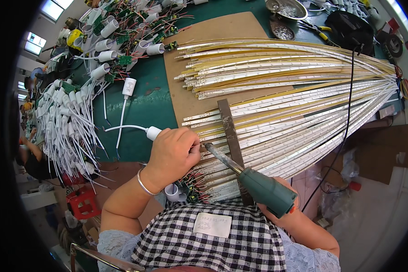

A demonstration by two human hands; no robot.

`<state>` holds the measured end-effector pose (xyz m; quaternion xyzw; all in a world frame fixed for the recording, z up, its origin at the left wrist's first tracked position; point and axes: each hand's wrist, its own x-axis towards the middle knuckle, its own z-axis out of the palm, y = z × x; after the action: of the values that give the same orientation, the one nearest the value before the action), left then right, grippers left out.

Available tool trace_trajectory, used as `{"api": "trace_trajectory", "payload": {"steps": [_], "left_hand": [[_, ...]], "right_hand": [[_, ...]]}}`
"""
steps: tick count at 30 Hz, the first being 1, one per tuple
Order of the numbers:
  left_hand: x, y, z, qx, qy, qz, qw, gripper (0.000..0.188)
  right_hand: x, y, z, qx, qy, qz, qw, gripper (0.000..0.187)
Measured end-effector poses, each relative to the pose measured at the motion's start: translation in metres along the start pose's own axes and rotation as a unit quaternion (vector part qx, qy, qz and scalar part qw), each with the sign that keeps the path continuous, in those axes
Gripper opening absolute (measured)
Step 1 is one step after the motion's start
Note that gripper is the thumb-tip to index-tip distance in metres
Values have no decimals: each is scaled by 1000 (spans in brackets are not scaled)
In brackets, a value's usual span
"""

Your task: The person uses a soldering iron to attach wires to LED strip segments laid out on a workbench. They repeatedly pick up a wire, position it on a contact point, apply solder, and then place the completed unit aside. The process is repeated for multiple LED strips throughout the clip.

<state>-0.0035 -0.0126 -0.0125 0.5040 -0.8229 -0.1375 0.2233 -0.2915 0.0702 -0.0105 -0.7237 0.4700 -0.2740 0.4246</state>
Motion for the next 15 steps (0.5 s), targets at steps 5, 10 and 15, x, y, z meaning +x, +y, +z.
{"api": "trace_trajectory", "payload": {"steps": [5, 10, 15], "left_hand": [[1, 0, 0, 3, 2, 3, 1000, 15], [1, 0, 1, 1, -1, 3, 1000, 15], [1, 0, 1, -2, -8, 1, 1000, 15]], "right_hand": [[4, -1, 0, -9, -10, -11, 1000, 33], [-1, 3, 3, 6, -3, 3, 1000, 32], [-8, -2, -2, 91, 8, 84, 992, 26]]}}
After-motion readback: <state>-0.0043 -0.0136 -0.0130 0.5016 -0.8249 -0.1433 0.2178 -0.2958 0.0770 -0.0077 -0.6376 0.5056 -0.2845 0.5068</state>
